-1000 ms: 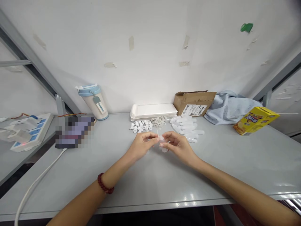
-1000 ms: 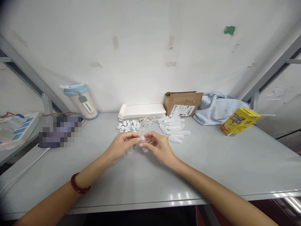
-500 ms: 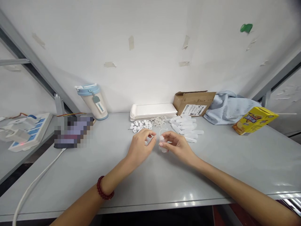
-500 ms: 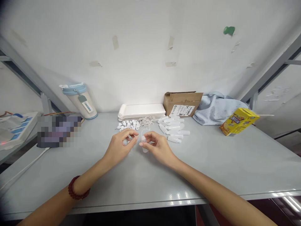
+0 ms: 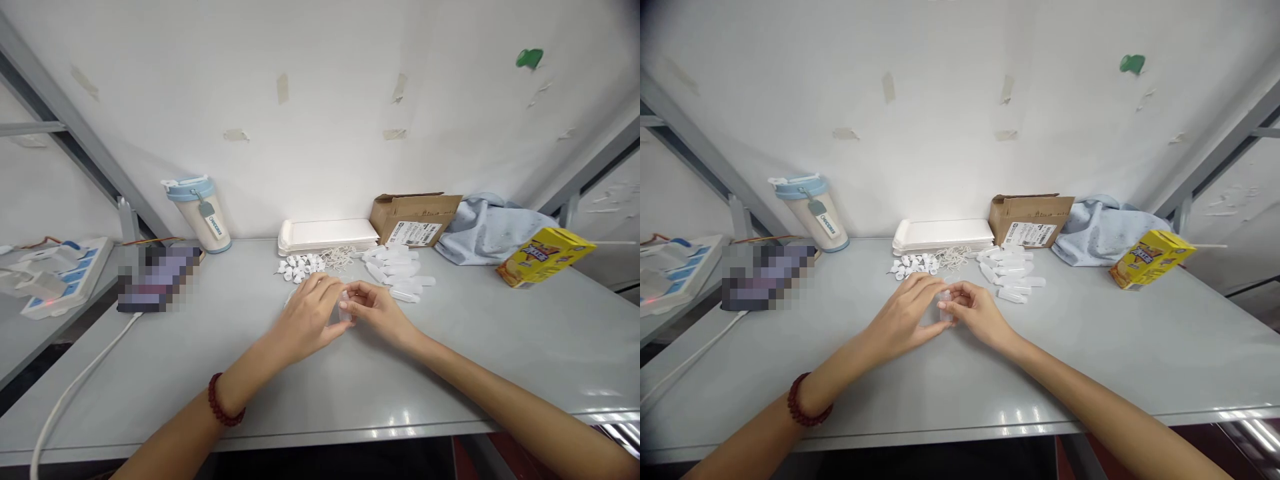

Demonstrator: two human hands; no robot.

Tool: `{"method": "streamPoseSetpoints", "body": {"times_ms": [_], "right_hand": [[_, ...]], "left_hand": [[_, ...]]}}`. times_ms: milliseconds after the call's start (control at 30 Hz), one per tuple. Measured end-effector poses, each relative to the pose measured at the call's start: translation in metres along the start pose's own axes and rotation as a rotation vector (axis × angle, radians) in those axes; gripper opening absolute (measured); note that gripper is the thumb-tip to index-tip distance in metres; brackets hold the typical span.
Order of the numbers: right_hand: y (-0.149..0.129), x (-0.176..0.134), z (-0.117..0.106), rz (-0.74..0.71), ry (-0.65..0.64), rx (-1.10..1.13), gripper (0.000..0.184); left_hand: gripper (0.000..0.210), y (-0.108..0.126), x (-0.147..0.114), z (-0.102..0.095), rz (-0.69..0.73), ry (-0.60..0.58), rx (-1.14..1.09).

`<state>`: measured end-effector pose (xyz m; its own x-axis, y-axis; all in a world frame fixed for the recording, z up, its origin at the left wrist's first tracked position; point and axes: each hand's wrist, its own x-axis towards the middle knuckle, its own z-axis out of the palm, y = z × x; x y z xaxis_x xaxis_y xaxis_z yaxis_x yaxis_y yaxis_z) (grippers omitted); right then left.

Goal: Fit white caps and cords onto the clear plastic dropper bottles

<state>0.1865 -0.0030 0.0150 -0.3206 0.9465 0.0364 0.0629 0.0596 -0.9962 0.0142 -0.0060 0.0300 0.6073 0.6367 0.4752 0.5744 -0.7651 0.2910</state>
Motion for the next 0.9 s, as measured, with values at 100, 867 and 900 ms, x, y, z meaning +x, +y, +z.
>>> {"method": "streamPoseSetpoints", "body": {"times_ms": [100, 867, 900], "right_hand": [[0.003, 0.0, 0.0, 0.001, -0.076, -0.018, 0.038], [0.005, -0.003, -0.001, -0.229, -0.179, -0.502, 0.027], [0.005, -0.003, -0.001, -0.221, -0.173, -0.486, 0.026]], "left_hand": [[0.041, -0.005, 0.0, -0.008, -0.108, -0.017, -0.052], [0.05, -0.026, -0.005, -0.03, -0.375, -0.37, -0.157], [0.051, -0.028, -0.004, -0.036, -0.396, -0.368, -0.156]]}}
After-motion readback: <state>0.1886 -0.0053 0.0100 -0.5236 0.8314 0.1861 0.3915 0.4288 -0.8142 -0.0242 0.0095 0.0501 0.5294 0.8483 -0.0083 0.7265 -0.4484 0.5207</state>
